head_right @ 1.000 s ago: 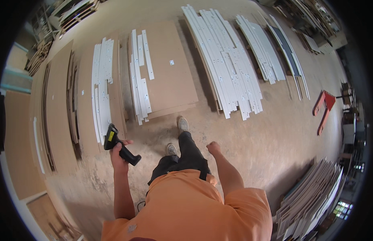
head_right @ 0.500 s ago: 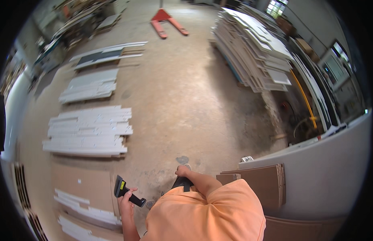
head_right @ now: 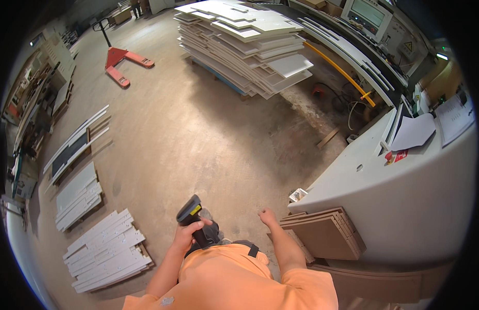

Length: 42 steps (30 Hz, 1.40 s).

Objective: The person scans white wood panels with a handheld barcode scanner and uses a yellow air blower to clear dust. They pick up panels from a machine table, scan them, and place them into stacks on the floor, repeating the process throughout the clip.

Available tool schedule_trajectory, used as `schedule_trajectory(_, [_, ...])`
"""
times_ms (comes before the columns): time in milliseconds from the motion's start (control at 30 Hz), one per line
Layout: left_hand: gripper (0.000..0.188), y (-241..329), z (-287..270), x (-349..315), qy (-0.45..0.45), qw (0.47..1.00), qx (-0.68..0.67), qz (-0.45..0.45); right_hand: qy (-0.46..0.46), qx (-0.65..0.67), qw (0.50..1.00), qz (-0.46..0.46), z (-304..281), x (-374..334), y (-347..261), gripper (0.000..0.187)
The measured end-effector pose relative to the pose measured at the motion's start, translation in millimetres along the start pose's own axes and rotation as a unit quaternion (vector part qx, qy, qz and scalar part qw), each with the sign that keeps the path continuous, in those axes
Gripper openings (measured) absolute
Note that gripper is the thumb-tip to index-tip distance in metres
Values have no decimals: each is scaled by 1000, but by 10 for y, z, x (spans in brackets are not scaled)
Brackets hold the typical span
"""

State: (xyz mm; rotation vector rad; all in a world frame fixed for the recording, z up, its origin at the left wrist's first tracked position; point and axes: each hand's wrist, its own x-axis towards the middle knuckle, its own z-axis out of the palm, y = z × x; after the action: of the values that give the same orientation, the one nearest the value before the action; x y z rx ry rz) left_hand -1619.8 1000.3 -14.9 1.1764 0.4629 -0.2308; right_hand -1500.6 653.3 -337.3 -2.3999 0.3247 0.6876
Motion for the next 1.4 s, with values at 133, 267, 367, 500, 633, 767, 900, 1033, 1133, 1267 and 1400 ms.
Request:
schedule_trajectory(133, [31, 310, 148, 980, -96, 993, 4, -65, 22, 98, 991, 89, -156, 65, 522, 22])
schedule_trajectory(267, [33, 907, 337, 2014, -156, 982, 10, -106, -64, 119, 942, 306, 24, -259, 623, 30])
schedule_trajectory(367, [28, 1519, 526, 2774, -206, 975, 41, -72, -27, 208, 919, 335, 161, -307, 303, 29])
schedule_trajectory(500, [28, 2142, 824, 3739, -253, 961, 95, -56, -31, 240, 930, 276, -2, 199, -239, 28])
schedule_trajectory(633, [31, 2473, 1195, 4504, -261, 958, 103, -62, -33, 245, 935, 254, -355, 932, -563, 27])
schedule_trajectory(767, [38, 2504, 1609, 5140, -251, 961, 90, -77, -61, 190, 955, 218, -801, 1829, -467, 26])
schedule_trajectory(900, [41, 2591, 2032, 5614, -185, 969, 44, -156, -114, 31, 990, 79, -1590, 2920, -298, 26])
schedule_trajectory(1033, [38, 2865, 2387, 5984, -139, 987, 36, -79, -90, -133, 981, 110, -2884, 4533, -852, 35])
schedule_trajectory(1133, [36, 3057, 2512, 6330, -92, 993, -4, -71, 187, 60, 979, 56, -3892, 5517, -1818, 37])
schedule_trajectory(1267, [35, 3271, 2657, 6833, -75, 995, -13, -56, 295, 182, 928, -133, -5032, 6356, -3514, 41])
schedule_trajectory(1400, [34, 3524, 2776, 7448, -98, 993, -3, -62, 332, 199, 882, -268, -5619, 6466, -4861, 52])
